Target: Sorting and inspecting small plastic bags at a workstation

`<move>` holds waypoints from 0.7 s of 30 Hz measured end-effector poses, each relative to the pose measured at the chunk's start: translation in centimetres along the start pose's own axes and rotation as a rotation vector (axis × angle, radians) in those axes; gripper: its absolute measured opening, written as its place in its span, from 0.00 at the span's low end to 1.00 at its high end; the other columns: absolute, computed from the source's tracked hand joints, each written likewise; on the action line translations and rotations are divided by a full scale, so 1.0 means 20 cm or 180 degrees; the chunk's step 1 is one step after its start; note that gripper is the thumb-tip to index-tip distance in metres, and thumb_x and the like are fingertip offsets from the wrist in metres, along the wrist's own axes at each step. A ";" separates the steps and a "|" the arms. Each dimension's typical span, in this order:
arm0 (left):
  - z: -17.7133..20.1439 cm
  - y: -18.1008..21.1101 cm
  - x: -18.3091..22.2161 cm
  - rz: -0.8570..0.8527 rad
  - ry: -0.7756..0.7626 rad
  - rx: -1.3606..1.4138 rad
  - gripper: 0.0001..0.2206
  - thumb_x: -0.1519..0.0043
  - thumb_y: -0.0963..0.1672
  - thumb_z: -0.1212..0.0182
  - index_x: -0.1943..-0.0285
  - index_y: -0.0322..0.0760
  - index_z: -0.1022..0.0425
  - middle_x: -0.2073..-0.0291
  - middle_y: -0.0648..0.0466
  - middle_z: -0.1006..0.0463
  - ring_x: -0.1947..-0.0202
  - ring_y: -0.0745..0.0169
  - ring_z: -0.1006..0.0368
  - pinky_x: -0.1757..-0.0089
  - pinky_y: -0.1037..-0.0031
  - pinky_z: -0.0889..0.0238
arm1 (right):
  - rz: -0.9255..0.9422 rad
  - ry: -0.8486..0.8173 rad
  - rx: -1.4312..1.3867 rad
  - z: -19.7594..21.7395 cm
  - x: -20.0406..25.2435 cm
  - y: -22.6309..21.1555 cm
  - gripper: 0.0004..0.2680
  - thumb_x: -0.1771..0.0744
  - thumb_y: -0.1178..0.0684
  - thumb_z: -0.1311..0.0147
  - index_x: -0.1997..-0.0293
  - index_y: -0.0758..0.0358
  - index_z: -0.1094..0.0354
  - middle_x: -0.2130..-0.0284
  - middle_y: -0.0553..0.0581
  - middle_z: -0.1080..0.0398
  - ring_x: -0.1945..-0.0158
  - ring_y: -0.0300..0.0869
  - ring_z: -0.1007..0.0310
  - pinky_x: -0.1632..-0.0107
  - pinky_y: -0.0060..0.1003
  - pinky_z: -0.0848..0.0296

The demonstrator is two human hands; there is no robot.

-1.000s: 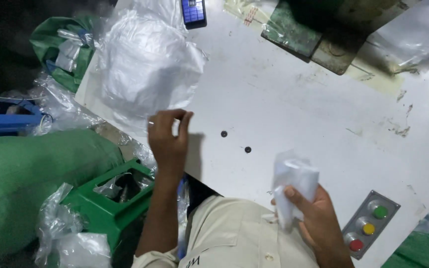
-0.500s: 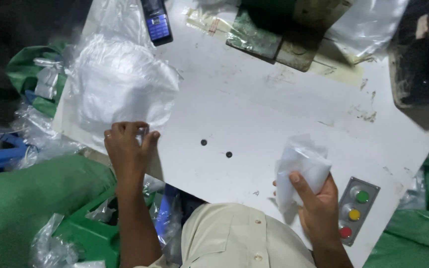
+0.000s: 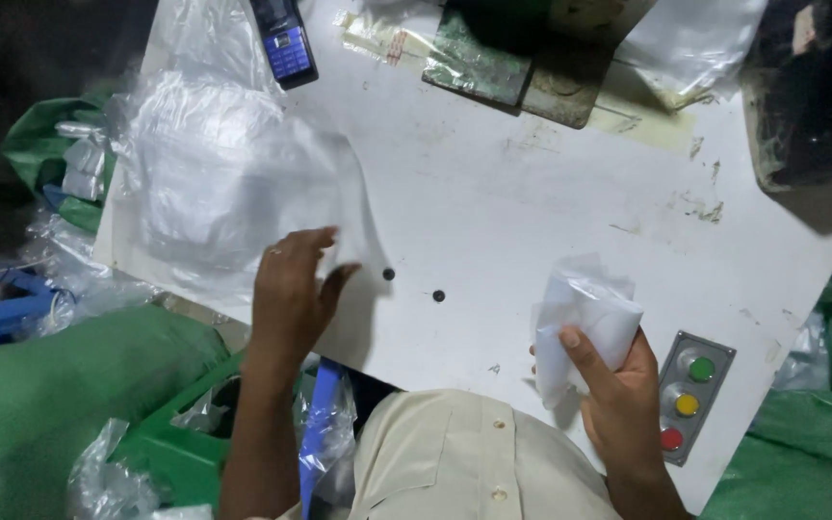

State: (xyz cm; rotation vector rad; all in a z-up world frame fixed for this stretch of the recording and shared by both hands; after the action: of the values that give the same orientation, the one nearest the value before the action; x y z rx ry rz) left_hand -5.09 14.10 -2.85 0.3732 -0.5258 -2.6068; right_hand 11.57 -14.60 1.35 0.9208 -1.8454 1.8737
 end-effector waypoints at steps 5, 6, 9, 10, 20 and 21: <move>-0.01 0.07 -0.04 0.0266 0.0439 0.0439 0.03 0.32 0.43 0.38 0.57 0.37 0.23 0.65 0.53 0.19 0.66 0.58 0.26 0.67 0.69 0.34 | 0.0110 0.0029 0.0333 -0.03 0.05 0.00 0.19 0.37 0.57 0.41 0.41 0.66 0.38 0.58 0.64 0.30 0.60 0.54 0.27 0.65 0.55 0.20; -0.01 0.09 -0.08 0.0869 0.0158 0.0988 0.07 0.32 0.45 0.43 0.55 0.38 0.23 0.60 0.53 0.20 0.63 0.59 0.28 0.71 0.72 0.30 | 0.0181 0.0103 0.0397 -0.03 0.06 0.00 0.17 0.37 0.57 0.41 0.43 0.65 0.36 0.59 0.61 0.30 0.58 0.48 0.29 0.65 0.56 0.17; -0.03 0.18 -0.10 0.1622 0.0475 0.2329 0.05 0.33 0.41 0.43 0.52 0.38 0.25 0.59 0.52 0.18 0.61 0.66 0.22 0.60 0.77 0.23 | 0.0292 0.0178 0.1110 -0.01 0.03 0.02 0.17 0.37 0.53 0.38 0.43 0.64 0.33 0.58 0.58 0.26 0.57 0.45 0.28 0.57 0.40 0.25; -0.06 0.20 -0.09 0.1615 0.0458 0.2328 0.05 0.33 0.41 0.43 0.52 0.38 0.25 0.59 0.52 0.18 0.61 0.66 0.22 0.60 0.77 0.23 | 0.0283 0.0191 0.1100 -0.02 0.04 0.01 0.17 0.37 0.53 0.38 0.43 0.64 0.33 0.58 0.58 0.26 0.57 0.45 0.28 0.57 0.40 0.25; -0.71 0.41 0.09 0.2438 -0.0743 0.5650 0.08 0.34 0.43 0.37 0.53 0.32 0.25 0.64 0.48 0.19 0.67 0.62 0.22 0.63 0.72 0.26 | 0.0767 -0.0925 0.1107 -0.13 -0.08 0.04 0.10 0.37 0.55 0.32 0.56 0.64 0.26 0.72 0.57 0.24 0.69 0.40 0.28 0.62 0.42 0.25; -0.75 0.39 0.09 0.3117 -0.0692 0.6332 0.07 0.32 0.43 0.40 0.52 0.32 0.25 0.67 0.52 0.21 0.69 0.62 0.21 0.64 0.71 0.24 | 0.0755 -0.0819 0.0889 -0.13 -0.09 0.00 0.09 0.37 0.54 0.32 0.57 0.62 0.26 0.74 0.55 0.25 0.73 0.38 0.29 0.65 0.38 0.26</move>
State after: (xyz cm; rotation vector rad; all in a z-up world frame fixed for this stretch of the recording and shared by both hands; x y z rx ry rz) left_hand 1.46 2.37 -13.14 0.2149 -2.3730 -0.4849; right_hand 12.27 -11.67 0.38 1.1218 -1.9417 2.2955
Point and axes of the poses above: each hand's wrist, its own x-axis away from the middle knuckle, its own z-axis out of the back of the hand, y = z × x, the point moved 1 cm from there along -x, towards the middle knuckle
